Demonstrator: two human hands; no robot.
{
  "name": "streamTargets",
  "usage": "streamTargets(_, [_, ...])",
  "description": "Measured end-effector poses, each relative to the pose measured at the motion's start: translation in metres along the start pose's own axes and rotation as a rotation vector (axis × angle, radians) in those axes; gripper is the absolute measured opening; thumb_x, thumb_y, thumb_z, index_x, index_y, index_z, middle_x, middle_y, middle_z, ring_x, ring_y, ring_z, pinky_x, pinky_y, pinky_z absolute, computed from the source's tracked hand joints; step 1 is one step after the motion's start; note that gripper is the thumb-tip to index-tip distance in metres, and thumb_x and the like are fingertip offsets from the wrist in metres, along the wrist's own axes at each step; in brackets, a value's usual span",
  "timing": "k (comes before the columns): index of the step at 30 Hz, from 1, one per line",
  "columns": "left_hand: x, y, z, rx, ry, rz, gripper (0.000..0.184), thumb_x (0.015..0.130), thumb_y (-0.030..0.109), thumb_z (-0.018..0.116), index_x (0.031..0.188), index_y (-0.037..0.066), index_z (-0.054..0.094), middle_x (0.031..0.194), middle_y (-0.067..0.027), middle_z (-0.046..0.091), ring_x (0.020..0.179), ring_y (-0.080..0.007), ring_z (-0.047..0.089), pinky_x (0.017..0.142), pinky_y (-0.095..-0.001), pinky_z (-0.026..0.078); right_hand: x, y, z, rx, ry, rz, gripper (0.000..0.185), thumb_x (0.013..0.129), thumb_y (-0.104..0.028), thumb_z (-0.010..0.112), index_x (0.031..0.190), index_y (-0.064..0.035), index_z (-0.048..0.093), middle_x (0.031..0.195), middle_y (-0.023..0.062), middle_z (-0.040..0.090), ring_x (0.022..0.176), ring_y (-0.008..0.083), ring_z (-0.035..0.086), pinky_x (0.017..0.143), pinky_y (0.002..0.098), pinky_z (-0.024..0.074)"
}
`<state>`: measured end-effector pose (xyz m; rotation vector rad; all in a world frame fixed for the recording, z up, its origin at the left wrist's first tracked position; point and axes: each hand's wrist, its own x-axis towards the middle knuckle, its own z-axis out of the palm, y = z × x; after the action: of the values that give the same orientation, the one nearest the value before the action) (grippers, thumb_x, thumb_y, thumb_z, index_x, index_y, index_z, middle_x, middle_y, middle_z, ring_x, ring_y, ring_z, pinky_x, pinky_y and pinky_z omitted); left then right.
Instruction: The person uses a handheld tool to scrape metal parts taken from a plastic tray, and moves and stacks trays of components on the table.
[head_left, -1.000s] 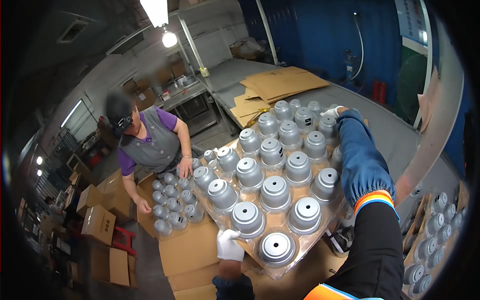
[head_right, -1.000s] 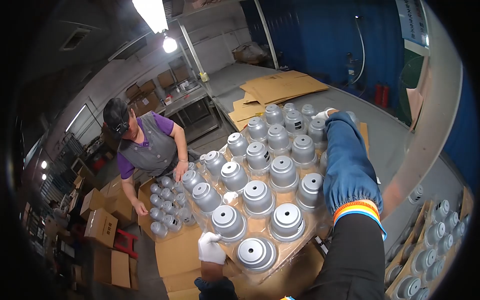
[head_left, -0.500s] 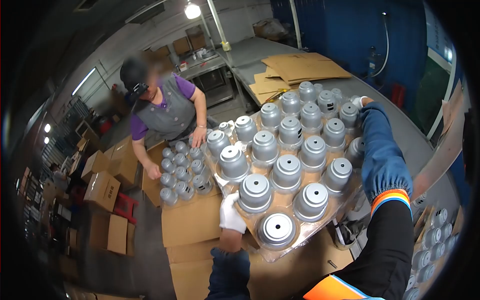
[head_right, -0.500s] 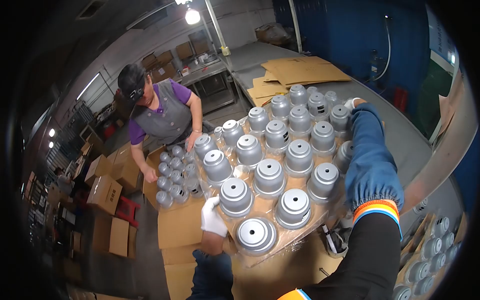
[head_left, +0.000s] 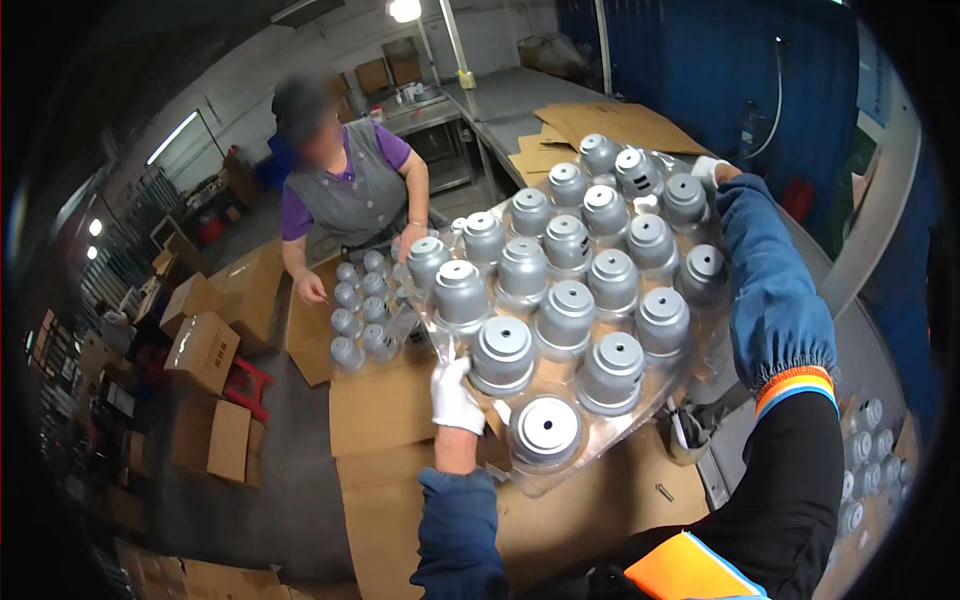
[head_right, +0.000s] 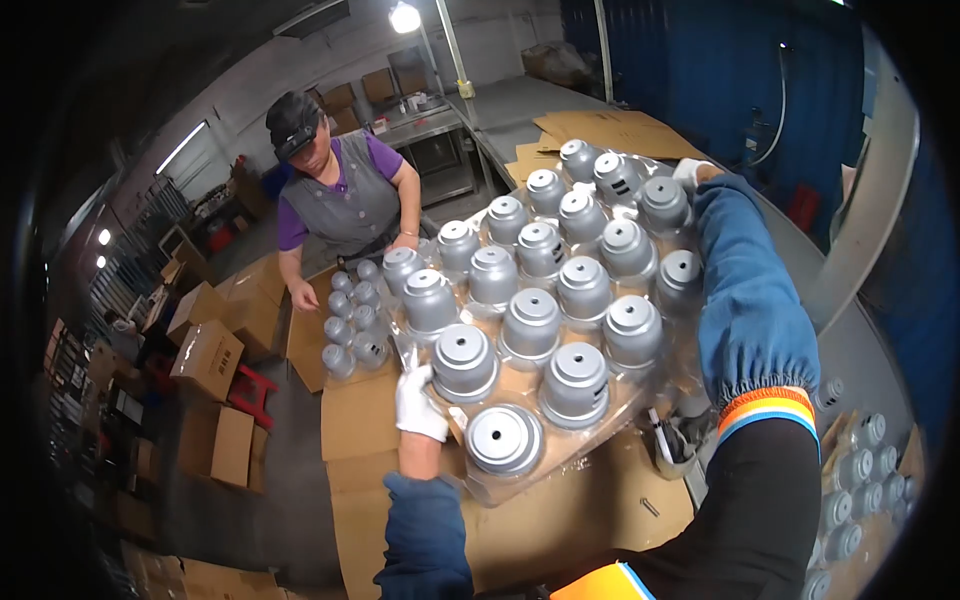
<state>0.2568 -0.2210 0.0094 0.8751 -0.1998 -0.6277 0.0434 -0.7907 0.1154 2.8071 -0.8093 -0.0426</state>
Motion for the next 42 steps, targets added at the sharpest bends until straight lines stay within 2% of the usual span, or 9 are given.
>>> streamTargets(3, [-0.025, 0.024, -0.04, -0.057, 0.005, 0.057, 0.05, 0.075, -0.001, 0.046, 0.124, -0.003, 0.05, 0.11, -0.0101, 0.058, 0.1, -0.0209, 0.058, 0.091, -0.0329, 0.046, -0.025, -0.045, 0.0, -0.15, -0.066, -0.18, 0.022, 0.07, -0.023, 0.068, 0.083, -0.0053, 0.07, 0.077, 0.018, 0.066, 0.067, 0.0287, 0.063, 0.062, 0.0374, 0.0485])
streamTargets(14, [-0.134, 0.175, -0.196, 0.216, 0.043, 0.116, 0.056, 0.081, 0.007, 0.044, 0.135, -0.002, 0.038, 0.119, -0.0163, 0.056, 0.106, -0.0236, 0.059, 0.092, -0.0356, 0.047, -0.12, -0.268, -0.04, 0.686, -0.154, 0.188, 0.033, 0.072, -0.029, 0.07, 0.088, 0.0003, 0.069, 0.08, 0.0151, 0.068, 0.067, 0.0249, 0.062, 0.065, 0.0364, 0.0493])
streamTargets(21, [-0.223, 0.22, -0.276, 0.328, 0.154, 0.068, 0.032, 0.08, 0.007, 0.046, 0.104, -0.009, 0.06, 0.099, -0.0149, 0.065, 0.092, -0.023, 0.064, 0.084, -0.0338, 0.051, -0.209, -0.405, -0.05, 0.812, -0.03, 0.242, 0.042, 0.08, -0.032, 0.064, 0.088, 0.0089, 0.066, 0.073, 0.0117, 0.064, 0.064, 0.0161, 0.051, 0.06, 0.0386, 0.0469])
streamTargets(24, [-0.252, 0.207, -0.293, 0.355, 0.112, 0.109, 0.051, 0.078, 0.005, 0.045, 0.128, -0.008, 0.045, 0.113, -0.0166, 0.059, 0.1, -0.0225, 0.061, 0.09, -0.0342, 0.048, -0.252, -0.432, -0.027, 0.702, -0.08, 0.231, 0.051, 0.082, -0.041, 0.063, 0.088, 0.0101, 0.064, 0.072, 0.0153, 0.064, 0.065, 0.0145, 0.049, 0.061, 0.039, 0.0468])
streamTargets(28, [-0.243, 0.179, -0.318, 0.372, 0.148, 0.018, 0.059, 0.076, -0.002, 0.042, 0.135, -0.008, 0.037, 0.124, -0.0177, 0.053, 0.108, -0.0231, 0.057, 0.096, -0.0338, 0.044, -0.265, -0.42, 0.019, 0.692, -0.075, 0.278, 0.06, 0.083, -0.049, 0.06, 0.087, 0.0108, 0.063, 0.069, 0.0184, 0.061, 0.069, 0.0447, 0.038, 0.062, 0.038, 0.0464])
streamTargets(29, [-0.243, 0.174, -0.314, 0.373, 0.122, 0.002, 0.059, 0.076, -0.002, 0.042, 0.135, -0.008, 0.037, 0.124, -0.0176, 0.053, 0.108, -0.0229, 0.057, 0.096, -0.0337, 0.044, -0.279, -0.427, 0.015, 0.677, -0.147, 0.385, 0.058, 0.082, -0.049, 0.062, 0.09, 0.0079, 0.065, 0.075, 0.0205, 0.064, 0.09, 0.0252, 0.024, 0.063, 0.0394, 0.0462])
streamTargets(30, [-0.244, 0.166, -0.308, 0.375, 0.1, -0.018, 0.059, 0.076, -0.002, 0.042, 0.134, -0.008, 0.037, 0.123, -0.0175, 0.053, 0.108, -0.0227, 0.057, 0.096, -0.0337, 0.044, -0.294, -0.432, 0.015, 0.858, -0.139, 0.419, 0.068, 0.078, -0.051, 0.067, 0.098, 0.0128, 0.061, 0.084, 0.0224, 0.066, 0.075, 0.0238, 0.063, 0.067, 0.0384, 0.048])
streamTargets(36, [-0.232, 0.105, -0.327, 0.327, 0.053, -0.183, 0.064, 0.073, -0.003, 0.042, 0.136, -0.008, 0.033, 0.122, -0.0208, 0.052, 0.11, -0.0258, 0.056, 0.097, -0.0346, 0.045, -0.346, -0.414, 0.112, 0.892, -0.069, 0.491, 0.065, 0.079, -0.052, 0.063, 0.099, 0.01, 0.062, 0.091, 0.0278, 0.064, 0.081, 0.0355, 0.064, 0.072, 0.0392, 0.0478])
streamTargets(42, [-0.209, 0.014, -0.425, 0.425, 0.005, -0.4, 0.057, 0.08, 0.005, 0.054, 0.135, -0.003, 0.04, 0.127, -0.0088, 0.053, 0.115, -0.0194, 0.051, 0.097, -0.0284, 0.04, -0.413, -0.428, 0.16, 0.859, -0.16, 0.647, 0.056, 0.076, -0.051, 0.063, 0.089, 0.0039, 0.067, 0.085, 0.0237, 0.066, 0.08, 0.0358, 0.065, 0.07, 0.0391, 0.0491])
